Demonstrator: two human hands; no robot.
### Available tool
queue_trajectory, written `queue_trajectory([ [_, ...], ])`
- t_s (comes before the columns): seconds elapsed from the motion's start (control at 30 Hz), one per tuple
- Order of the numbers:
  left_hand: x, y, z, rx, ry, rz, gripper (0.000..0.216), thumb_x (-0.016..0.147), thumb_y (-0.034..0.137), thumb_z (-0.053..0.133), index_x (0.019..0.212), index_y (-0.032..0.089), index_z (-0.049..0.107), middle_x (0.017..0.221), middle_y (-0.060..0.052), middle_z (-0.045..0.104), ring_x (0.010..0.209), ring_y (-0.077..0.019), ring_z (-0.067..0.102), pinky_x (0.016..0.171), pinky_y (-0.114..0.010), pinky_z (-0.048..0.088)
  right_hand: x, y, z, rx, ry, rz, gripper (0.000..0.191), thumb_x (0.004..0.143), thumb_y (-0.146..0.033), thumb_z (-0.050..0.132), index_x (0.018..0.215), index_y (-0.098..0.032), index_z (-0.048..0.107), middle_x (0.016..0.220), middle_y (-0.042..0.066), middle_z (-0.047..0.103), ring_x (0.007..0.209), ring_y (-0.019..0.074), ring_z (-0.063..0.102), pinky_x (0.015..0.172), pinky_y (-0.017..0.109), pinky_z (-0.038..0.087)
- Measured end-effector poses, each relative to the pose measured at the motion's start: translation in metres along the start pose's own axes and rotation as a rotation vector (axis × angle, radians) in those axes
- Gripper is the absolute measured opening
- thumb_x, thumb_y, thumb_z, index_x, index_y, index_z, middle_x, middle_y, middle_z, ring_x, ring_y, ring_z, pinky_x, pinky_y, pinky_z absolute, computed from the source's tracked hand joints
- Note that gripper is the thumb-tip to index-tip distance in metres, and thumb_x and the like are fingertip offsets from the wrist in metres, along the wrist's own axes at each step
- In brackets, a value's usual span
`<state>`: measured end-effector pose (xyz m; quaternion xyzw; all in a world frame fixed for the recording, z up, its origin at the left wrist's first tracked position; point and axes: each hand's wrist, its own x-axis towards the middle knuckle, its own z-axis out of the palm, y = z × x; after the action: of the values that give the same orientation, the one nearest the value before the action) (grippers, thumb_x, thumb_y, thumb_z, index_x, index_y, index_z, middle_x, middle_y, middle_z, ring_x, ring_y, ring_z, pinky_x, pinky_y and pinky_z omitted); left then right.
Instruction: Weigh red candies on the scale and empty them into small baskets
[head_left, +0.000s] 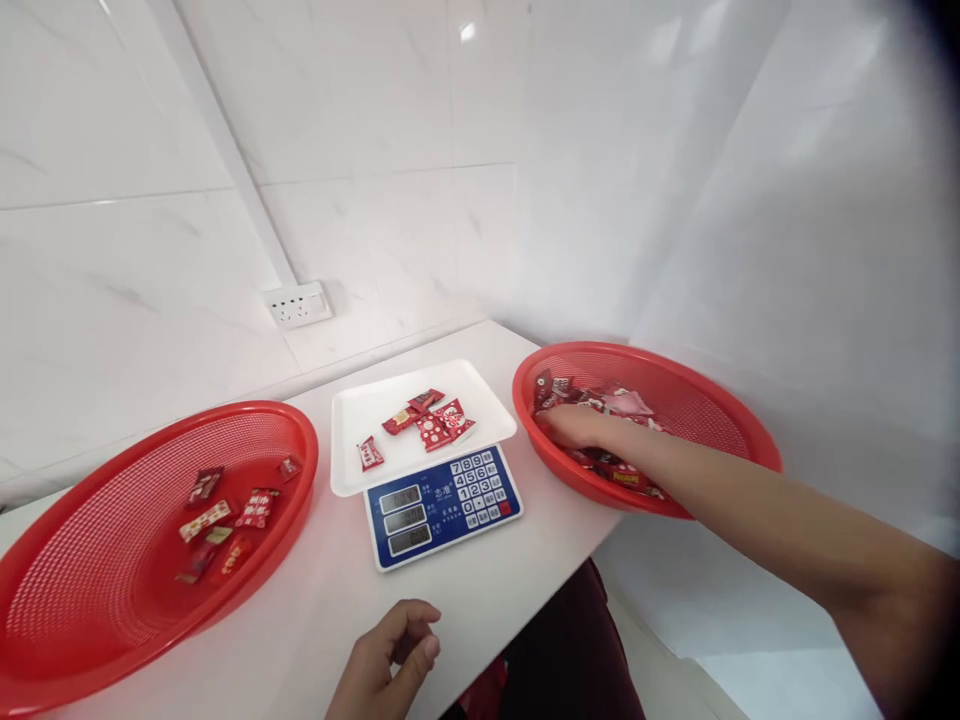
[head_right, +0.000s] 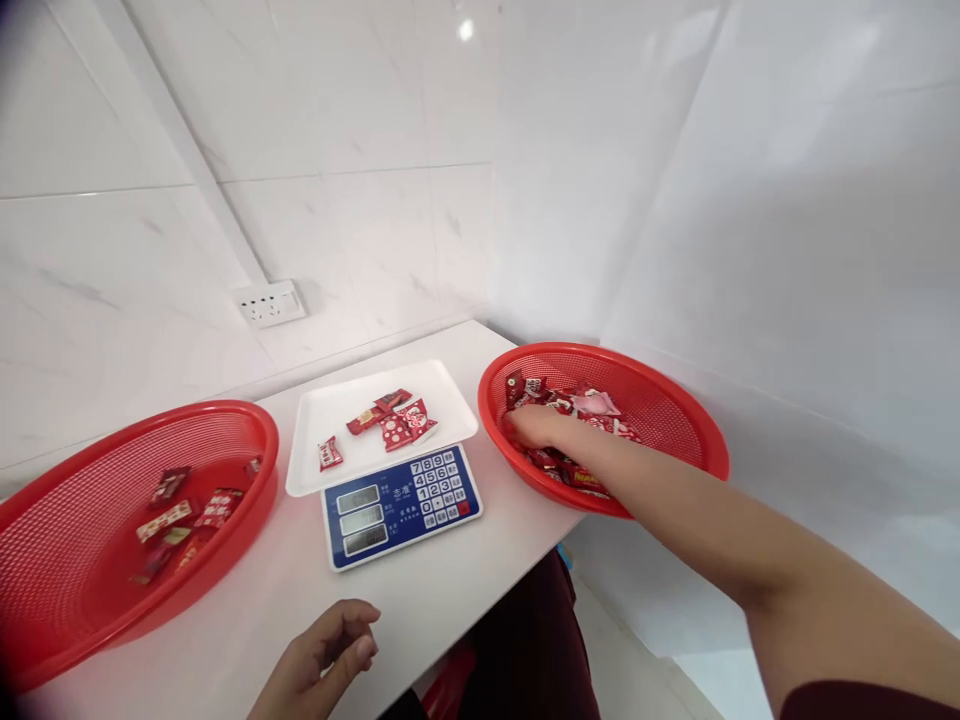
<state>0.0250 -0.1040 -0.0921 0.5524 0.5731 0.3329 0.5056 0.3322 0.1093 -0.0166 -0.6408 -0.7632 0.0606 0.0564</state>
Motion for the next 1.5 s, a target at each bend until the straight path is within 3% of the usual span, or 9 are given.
queue_trajectory([
  [0.13,-0.001,0.005,-0.003,0.038,-0.021,-0.019,0.04,0.079,0.057,0.052,0.094,0.021,0.061,0.073,0.0,0.055,0.071,-0.0167,0.052,0.069,-0.028,0.041,0.002,0.009,-0.028,-0.093,-0.093,0.073,0.023,0.081,-0.032,0.048,0.07,-0.02,0.063,0.075,0.012,0.067,0.068,0.026,0.062,0.059,0.036,0.042],
  [0.3,0.002,0.026,0.002,0.107,-0.113,-0.033,0.028,0.083,0.043,0.051,0.097,0.02,0.06,0.077,-0.001,0.056,0.075,-0.0165,0.051,0.071,-0.028,0.04,-0.004,-0.02,-0.049,-0.016,0.079,-0.026,0.031,0.087,-0.043,0.04,0.083,-0.021,0.061,0.079,0.007,0.067,0.073,0.023,0.061,0.059,0.031,0.041],
  [0.37,0.002,0.031,0.004,0.102,-0.133,-0.026,0.026,0.084,0.04,0.05,0.098,0.02,0.06,0.08,-0.002,0.058,0.077,-0.0162,0.052,0.073,-0.028,0.041,-0.009,-0.045,-0.047,0.113,0.094,-0.145,0.029,0.086,-0.042,0.043,0.089,-0.021,0.062,0.087,0.006,0.069,0.081,0.0224,0.062,0.066,0.031,0.044],
  [0.53,-0.003,0.032,0.003,0.106,-0.138,-0.004,0.023,0.085,0.036,0.05,0.1,0.022,0.06,0.085,-0.002,0.061,0.079,-0.0161,0.054,0.076,-0.027,0.041,-0.013,-0.106,-0.025,0.357,-0.027,-0.454,0.027,0.085,-0.032,0.05,0.106,-0.023,0.064,0.112,0.006,0.065,0.102,0.0212,0.059,0.087,0.035,0.044],
  [0.77,-0.017,0.023,-0.012,0.137,-0.059,-0.044,0.025,0.085,0.038,0.048,0.1,0.02,0.059,0.081,-0.002,0.06,0.077,-0.0161,0.053,0.075,-0.028,0.041,-0.003,-0.157,-0.009,0.409,-0.128,-0.465,0.03,0.087,-0.023,0.048,0.114,-0.021,0.061,0.112,0.007,0.066,0.102,0.0213,0.06,0.084,0.036,0.048],
  [0.97,-0.018,0.021,-0.016,0.123,-0.049,-0.056,0.026,0.085,0.038,0.048,0.099,0.02,0.06,0.082,-0.002,0.06,0.079,-0.0169,0.054,0.074,-0.028,0.041,0.004,-0.171,0.002,0.247,-0.04,-0.588,0.041,0.089,-0.018,0.044,0.129,-0.016,0.053,0.137,0.008,0.05,0.129,0.0219,0.04,0.107,0.04,0.032],
  [1.23,-0.011,0.027,-0.011,0.125,-0.077,-0.02,0.023,0.084,0.034,0.049,0.099,0.02,0.061,0.081,-0.002,0.062,0.078,-0.0168,0.054,0.075,-0.027,0.041,-0.006,-0.197,0.026,0.025,0.003,-0.857,0.051,0.093,-0.047,0.034,0.137,-0.022,0.044,0.148,0.007,0.035,0.14,0.0313,0.014,0.109,0.057,0.015],
  [1.37,-0.012,0.024,-0.012,0.128,-0.066,-0.025,0.023,0.084,0.033,0.049,0.1,0.02,0.061,0.081,-0.002,0.062,0.079,-0.017,0.054,0.075,-0.027,0.041,-0.003,-0.2,0.032,0.017,0.0,-0.811,0.054,0.094,-0.05,0.03,0.134,-0.019,0.048,0.145,0.008,0.04,0.139,0.0304,0.015,0.109,0.057,0.011],
  [1.5,-0.012,0.018,-0.014,0.118,-0.06,-0.047,0.023,0.084,0.034,0.049,0.1,0.02,0.06,0.081,-0.003,0.062,0.078,-0.0176,0.055,0.072,-0.027,0.041,-0.004,-0.184,0.024,0.047,0.021,-0.699,0.055,0.093,-0.05,0.028,0.135,-0.019,0.047,0.146,0.008,0.038,0.14,0.03,0.014,0.11,0.057,0.012],
])
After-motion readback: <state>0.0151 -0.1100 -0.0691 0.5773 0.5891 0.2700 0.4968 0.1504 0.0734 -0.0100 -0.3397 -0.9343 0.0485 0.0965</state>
